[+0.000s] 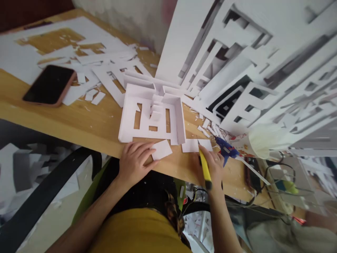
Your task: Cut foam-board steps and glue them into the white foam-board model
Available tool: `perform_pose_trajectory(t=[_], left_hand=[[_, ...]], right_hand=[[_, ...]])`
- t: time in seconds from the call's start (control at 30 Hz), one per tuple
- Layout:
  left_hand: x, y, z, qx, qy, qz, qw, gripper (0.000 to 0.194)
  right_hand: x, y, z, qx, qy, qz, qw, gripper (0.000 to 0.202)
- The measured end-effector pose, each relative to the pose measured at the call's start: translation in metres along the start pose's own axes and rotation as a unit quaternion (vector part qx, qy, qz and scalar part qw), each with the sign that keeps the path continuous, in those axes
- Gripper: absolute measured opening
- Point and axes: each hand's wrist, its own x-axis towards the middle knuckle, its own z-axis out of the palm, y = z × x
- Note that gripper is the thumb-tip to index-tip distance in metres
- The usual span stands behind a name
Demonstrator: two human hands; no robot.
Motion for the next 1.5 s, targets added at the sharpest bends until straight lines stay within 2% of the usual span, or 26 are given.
perform_pose_trajectory(t=[0.07, 0.13, 0.27, 0.33, 0.4, 0.43, 0.47, 0.5, 0.57, 0.6, 0.63, 0.67, 0.7, 0.77, 0.87, 0.93, 1.0, 1.1, 1.2, 1.27, 1.3, 1.33, 1.37, 1.4, 1.43, 1.5], left_hand=[[0.001, 0.002, -0.004, -0.055, 0.018, -0.031, 0.998, 0.023], [0.001, 0.007, -0.013, -0.131, 0.031, -0.09, 0.987, 0.024], [0.002, 0.015, -0.034, -0.238, 0.041, -0.177, 0.954, 0.021], [0.005, 0.018, -0.04, -0.27, 0.044, -0.178, 0.945, 0.021], [0.012, 0.02, -0.044, -0.281, 0.043, -0.151, 0.947, 0.022], [0.016, 0.022, -0.046, -0.278, 0.041, -0.13, 0.951, 0.024], [0.021, 0.023, -0.048, -0.273, 0.038, -0.106, 0.956, 0.026], [0.026, 0.026, -0.049, -0.265, 0.035, -0.079, 0.961, 0.029], [0.035, 0.031, -0.052, -0.246, 0.033, -0.023, 0.968, 0.034], [0.038, 0.034, -0.053, -0.241, 0.033, -0.005, 0.97, 0.035], [0.04, 0.037, -0.055, -0.246, 0.034, -0.002, 0.969, 0.037], [0.042, 0.039, -0.056, -0.268, 0.035, -0.019, 0.963, 0.04], [0.043, 0.041, -0.057, -0.307, 0.033, -0.055, 0.949, 0.045], [0.042, 0.042, -0.06, -0.412, 0.003, -0.16, 0.897, 0.047], [0.04, 0.041, -0.064, -0.505, -0.129, -0.269, 0.81, 0.035], [0.039, 0.041, -0.064, -0.517, -0.208, -0.278, 0.782, 0.043], [0.039, 0.041, -0.062, -0.535, -0.239, -0.266, 0.765, 0.049], [0.039, 0.042, -0.058, -0.579, -0.244, -0.269, 0.73, 0.05], [0.041, 0.044, -0.057, -0.606, -0.234, -0.32, 0.69, 0.053], [0.043, 0.044, -0.059, -0.594, -0.216, -0.353, 0.69, 0.054], [0.043, 0.043, -0.06, -0.58, -0.206, -0.362, 0.7, 0.054], [0.043, 0.042, -0.061, -0.561, -0.197, -0.367, 0.715, 0.054], [0.042, 0.04, -0.062, -0.536, -0.187, -0.37, 0.735, 0.055], [0.042, 0.039, -0.063, -0.507, -0.177, -0.372, 0.757, 0.054], [0.042, 0.039, -0.065, -0.475, -0.169, -0.374, 0.778, 0.053], [0.042, 0.038, -0.067, -0.409, -0.151, -0.364, 0.823, 0.05]], right_hand=[[0.025, 0.01, 0.011, -0.022, -0.046, -0.022, 0.998, 0.04], [0.049, 0.013, 0.019, -0.026, -0.055, -0.031, 0.998, 0.046], [0.076, 0.009, 0.021, -0.007, -0.021, -0.031, 0.999, 0.043], [0.081, 0.004, 0.011, 0.006, 0.019, -0.016, 1.0, 0.034], [0.08, -0.007, -0.008, 0.029, 0.075, 0.02, 0.997, 0.028], [0.079, -0.015, -0.02, 0.042, 0.108, 0.053, 0.992, 0.028], [0.077, -0.026, -0.033, 0.091, 0.143, 0.117, 0.979, 0.031], [0.074, -0.039, -0.045, 0.154, 0.123, 0.157, 0.968, 0.035], [0.071, -0.067, -0.064, 0.311, -0.023, 0.148, 0.939, 0.047], [0.07, -0.08, -0.069, 0.372, -0.118, 0.13, 0.912, 0.05], [0.07, -0.092, -0.072, 0.428, -0.171, 0.122, 0.879, 0.049], [0.07, -0.102, -0.072, 0.472, -0.182, 0.127, 0.853, 0.047], [0.07, -0.109, -0.071, 0.504, -0.181, 0.131, 0.834, 0.045], [0.069, -0.118, -0.067, 0.537, -0.151, 0.141, 0.818, 0.044], [0.065, -0.123, -0.064, 0.567, -0.138, 0.136, 0.8, 0.047], [0.062, -0.124, -0.063, 0.627, -0.166, 0.147, 0.747, 0.049], [0.059, -0.126, -0.06, 0.7, -0.189, 0.176, 0.666, 0.052], [0.058, -0.13, -0.049, 0.779, -0.193, 0.217, 0.556, 0.053], [0.057, -0.138, -0.034, 0.838, -0.261, 0.208, 0.432, 0.058], [0.057, -0.142, -0.026, 0.854, -0.287, 0.196, 0.387, 0.062], [0.057, -0.144, -0.024, 0.858, -0.282, 0.199, 0.381, 0.061], [0.057, -0.144, -0.024, 0.857, -0.267, 0.206, 0.39, 0.057], [0.058, -0.144, -0.026, 0.849, -0.249, 0.215, 0.414, 0.05], [0.059, -0.143, -0.029, 0.833, -0.233, 0.217, 0.453, 0.042], [0.061, -0.141, -0.034, 0.807, -0.218, 0.21, 0.508, 0.036], [0.064, -0.137, -0.044, 0.729, -0.193, 0.174, 0.633, 0.03]])
